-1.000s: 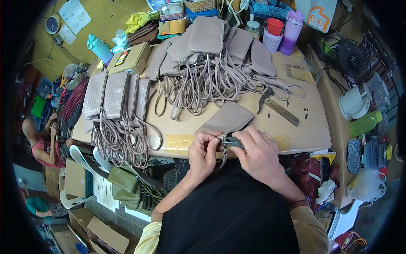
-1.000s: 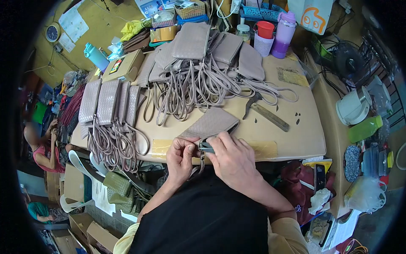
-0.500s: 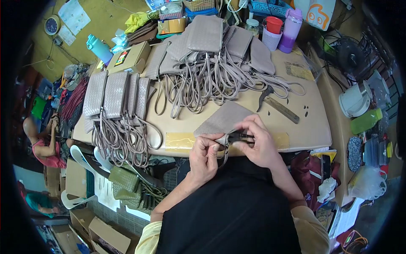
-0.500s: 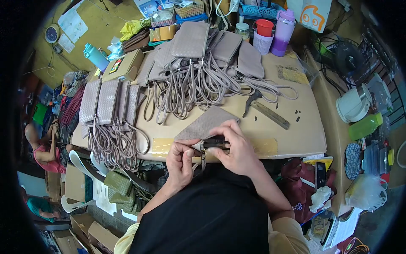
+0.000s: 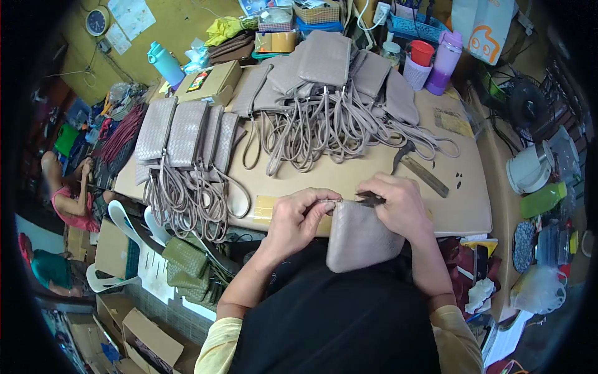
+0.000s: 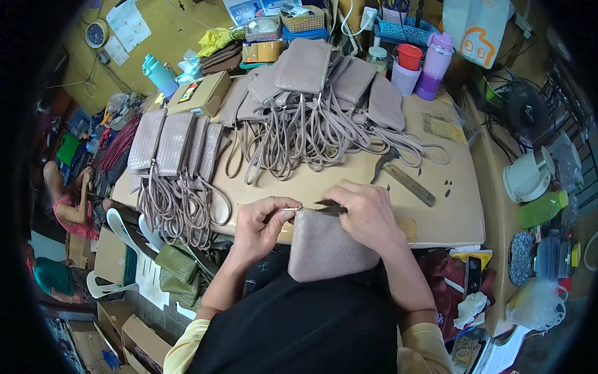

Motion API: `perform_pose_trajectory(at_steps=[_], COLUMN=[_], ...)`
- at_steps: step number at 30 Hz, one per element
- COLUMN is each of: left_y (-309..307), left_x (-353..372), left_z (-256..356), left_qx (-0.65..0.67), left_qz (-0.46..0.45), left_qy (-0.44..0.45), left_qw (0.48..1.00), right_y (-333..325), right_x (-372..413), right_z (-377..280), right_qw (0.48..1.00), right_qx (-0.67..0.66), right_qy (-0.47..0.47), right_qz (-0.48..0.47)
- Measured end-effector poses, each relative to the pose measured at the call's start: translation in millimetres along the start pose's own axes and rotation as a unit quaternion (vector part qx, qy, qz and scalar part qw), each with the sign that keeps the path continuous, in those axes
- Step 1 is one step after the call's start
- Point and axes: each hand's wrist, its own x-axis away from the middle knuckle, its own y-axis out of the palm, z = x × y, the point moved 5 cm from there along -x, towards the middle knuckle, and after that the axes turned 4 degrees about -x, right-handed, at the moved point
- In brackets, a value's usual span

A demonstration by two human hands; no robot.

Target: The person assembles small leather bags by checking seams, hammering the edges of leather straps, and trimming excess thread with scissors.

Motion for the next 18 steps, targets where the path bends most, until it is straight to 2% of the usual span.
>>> perform_pose_trajectory(at_steps=[1,2,3,4,6,7,9,10,11,12,13,15,18], left_y=[9,11,14,17,20,21,24,23,21,7,1,-4,9], left_x=[2,1,1,2,3,3,4,2,1,-2,-2,-2,1], left_z=[-13,-18,-26,-35,-48,-54,-58,-56,-54,-33,-19,9,-5], left_qx=[0.089,0.091,0.166,0.239,0.277,0.313,0.335,0.276,0.215,-0.041,-0.042,-0.204,-0.162], left_qz=[-0.008,-0.011,-0.018,-0.026,-0.032,-0.034,-0.044,-0.023,-0.003,0.045,0.047,0.025,0.023], left_qy=[-0.065,-0.061,-0.099,-0.138,-0.142,-0.147,-0.145,-0.117,-0.087,0.040,0.039,0.070,0.070], left_qw=[0.994,0.994,0.981,0.961,0.950,0.938,0.930,0.954,0.973,0.997,0.997,0.976,0.984], right_y=[4,7,9,11,24,26,40,40,37,34,32,22,18], right_x=[2,3,5,4,4,6,14,14,13,12,11,4,0], right_z=[1,4,8,10,14,18,30,29,27,26,22,6,-4], right_qw=[1.000,0.997,0.989,0.989,0.967,0.967,0.883,0.883,0.908,0.929,0.929,0.985,0.989], right_qx=[0.003,-0.067,-0.138,-0.137,-0.229,-0.229,-0.413,-0.413,-0.358,-0.301,-0.302,-0.112,-0.084], right_qy=[0.003,0.029,0.054,0.056,0.087,0.086,0.199,0.198,0.196,0.194,0.193,0.097,0.071], right_qz=[0.002,0.011,0.020,0.022,-0.064,-0.064,-0.100,-0.101,-0.096,-0.091,-0.093,-0.094,-0.098])
